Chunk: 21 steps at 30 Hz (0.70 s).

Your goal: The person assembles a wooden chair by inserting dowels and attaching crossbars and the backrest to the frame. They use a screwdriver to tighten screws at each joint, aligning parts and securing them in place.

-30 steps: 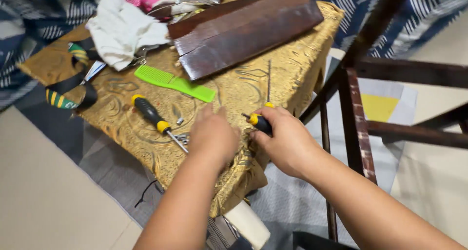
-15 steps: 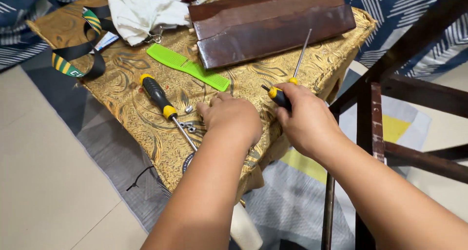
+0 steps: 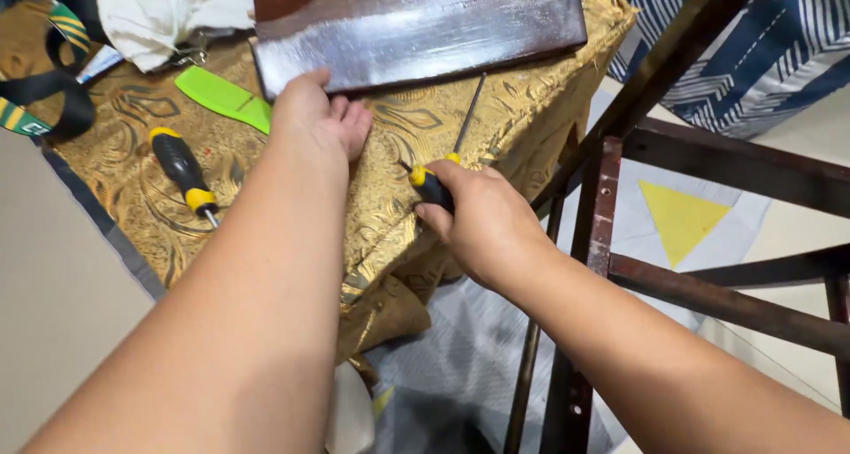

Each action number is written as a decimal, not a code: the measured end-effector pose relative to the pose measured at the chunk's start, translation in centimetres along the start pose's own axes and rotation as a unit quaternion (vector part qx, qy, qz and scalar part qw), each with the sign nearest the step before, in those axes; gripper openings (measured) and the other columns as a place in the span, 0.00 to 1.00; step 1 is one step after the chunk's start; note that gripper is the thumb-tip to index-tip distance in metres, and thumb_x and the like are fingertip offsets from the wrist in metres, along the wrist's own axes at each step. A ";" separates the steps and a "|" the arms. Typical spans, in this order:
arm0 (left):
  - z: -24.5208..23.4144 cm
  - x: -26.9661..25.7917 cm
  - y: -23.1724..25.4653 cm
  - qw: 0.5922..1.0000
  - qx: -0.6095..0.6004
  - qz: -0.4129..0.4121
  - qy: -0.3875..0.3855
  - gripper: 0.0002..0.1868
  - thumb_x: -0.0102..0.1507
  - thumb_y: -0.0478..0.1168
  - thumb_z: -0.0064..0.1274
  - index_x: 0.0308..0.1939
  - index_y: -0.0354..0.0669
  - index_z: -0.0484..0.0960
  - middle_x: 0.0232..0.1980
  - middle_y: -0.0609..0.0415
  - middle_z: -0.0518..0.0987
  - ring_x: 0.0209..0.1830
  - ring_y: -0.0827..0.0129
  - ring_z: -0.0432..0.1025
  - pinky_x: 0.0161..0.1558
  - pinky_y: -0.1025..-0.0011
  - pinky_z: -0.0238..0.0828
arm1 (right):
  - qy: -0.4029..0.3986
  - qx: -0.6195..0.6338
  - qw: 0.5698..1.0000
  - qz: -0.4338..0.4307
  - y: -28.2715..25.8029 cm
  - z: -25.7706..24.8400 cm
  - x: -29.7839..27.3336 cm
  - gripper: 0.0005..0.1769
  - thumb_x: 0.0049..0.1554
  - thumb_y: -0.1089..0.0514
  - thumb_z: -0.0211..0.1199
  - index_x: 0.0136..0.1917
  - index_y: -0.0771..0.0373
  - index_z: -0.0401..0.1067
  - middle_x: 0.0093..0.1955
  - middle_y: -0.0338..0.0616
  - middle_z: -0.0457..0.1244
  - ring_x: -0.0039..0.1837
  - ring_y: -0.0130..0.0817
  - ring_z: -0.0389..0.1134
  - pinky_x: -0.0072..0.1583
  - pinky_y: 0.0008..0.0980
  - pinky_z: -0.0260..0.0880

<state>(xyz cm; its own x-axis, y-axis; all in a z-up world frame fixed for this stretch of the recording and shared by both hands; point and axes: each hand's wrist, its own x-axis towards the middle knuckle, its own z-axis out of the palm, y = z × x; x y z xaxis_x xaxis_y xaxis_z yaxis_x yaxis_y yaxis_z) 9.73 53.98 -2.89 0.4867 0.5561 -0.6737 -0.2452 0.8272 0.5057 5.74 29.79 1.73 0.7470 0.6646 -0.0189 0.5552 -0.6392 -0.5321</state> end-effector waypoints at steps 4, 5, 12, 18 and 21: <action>1.8 -1.6 0.5 0.999 -0.003 -0.020 0.049 0.30 0.63 0.45 0.59 0.66 0.42 0.69 0.64 0.47 0.70 0.65 0.51 0.68 0.65 0.51 0.68 | 0.007 0.014 1.000 -0.013 0.5 -0.1 0.0 0.25 0.53 0.50 0.69 0.63 0.53 0.72 0.50 0.55 0.68 0.56 0.55 0.68 0.59 0.47 0.68; 2.2 -1.7 0.8 0.998 -0.004 -0.020 0.053 0.30 0.63 0.46 0.59 0.67 0.42 0.70 0.65 0.46 0.70 0.65 0.50 0.68 0.65 0.51 0.68 | 0.012 0.014 0.999 -0.033 0.5 -0.1 0.0 0.25 0.52 0.51 0.69 0.62 0.54 0.72 0.50 0.54 0.69 0.57 0.55 0.68 0.59 0.47 0.67; 2.5 0.1 -0.2 0.999 -0.008 -0.025 -0.035 0.31 0.64 0.48 0.57 0.70 0.48 0.68 0.74 0.43 0.62 0.72 0.43 0.63 0.69 0.49 0.63 | -0.002 -0.009 1.000 -0.009 0.0 -0.8 -0.3 0.25 0.51 0.49 0.70 0.63 0.50 0.73 0.50 0.52 0.70 0.56 0.51 0.67 0.60 0.46 0.67; -1.2 0.4 1.3 0.989 -0.064 0.082 -0.107 0.31 0.63 0.42 0.57 0.67 0.44 0.63 0.71 0.43 0.69 0.70 0.36 0.67 0.68 0.43 0.66 | 0.022 -0.047 0.998 0.030 -0.9 0.1 0.4 0.26 0.53 0.46 0.69 0.63 0.50 0.73 0.50 0.50 0.71 0.57 0.52 0.66 0.59 0.47 0.66; -3.3 -1.0 4.1 0.967 -0.098 0.154 -0.181 0.33 0.62 0.41 0.59 0.67 0.42 0.62 0.70 0.45 0.69 0.71 0.37 0.67 0.69 0.42 0.68 | 0.087 -0.081 0.993 -0.010 -1.7 0.6 1.8 0.24 0.52 0.50 0.69 0.61 0.55 0.73 0.53 0.48 0.70 0.56 0.54 0.66 0.59 0.48 0.66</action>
<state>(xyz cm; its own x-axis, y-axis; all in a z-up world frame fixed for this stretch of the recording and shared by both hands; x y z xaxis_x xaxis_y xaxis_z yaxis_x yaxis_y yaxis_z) 5.43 57.05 -1.91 0.6181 0.7426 -0.2577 -0.5614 0.6465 0.5166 5.91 32.34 2.13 0.7794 0.6097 0.1441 0.6114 -0.6901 -0.3873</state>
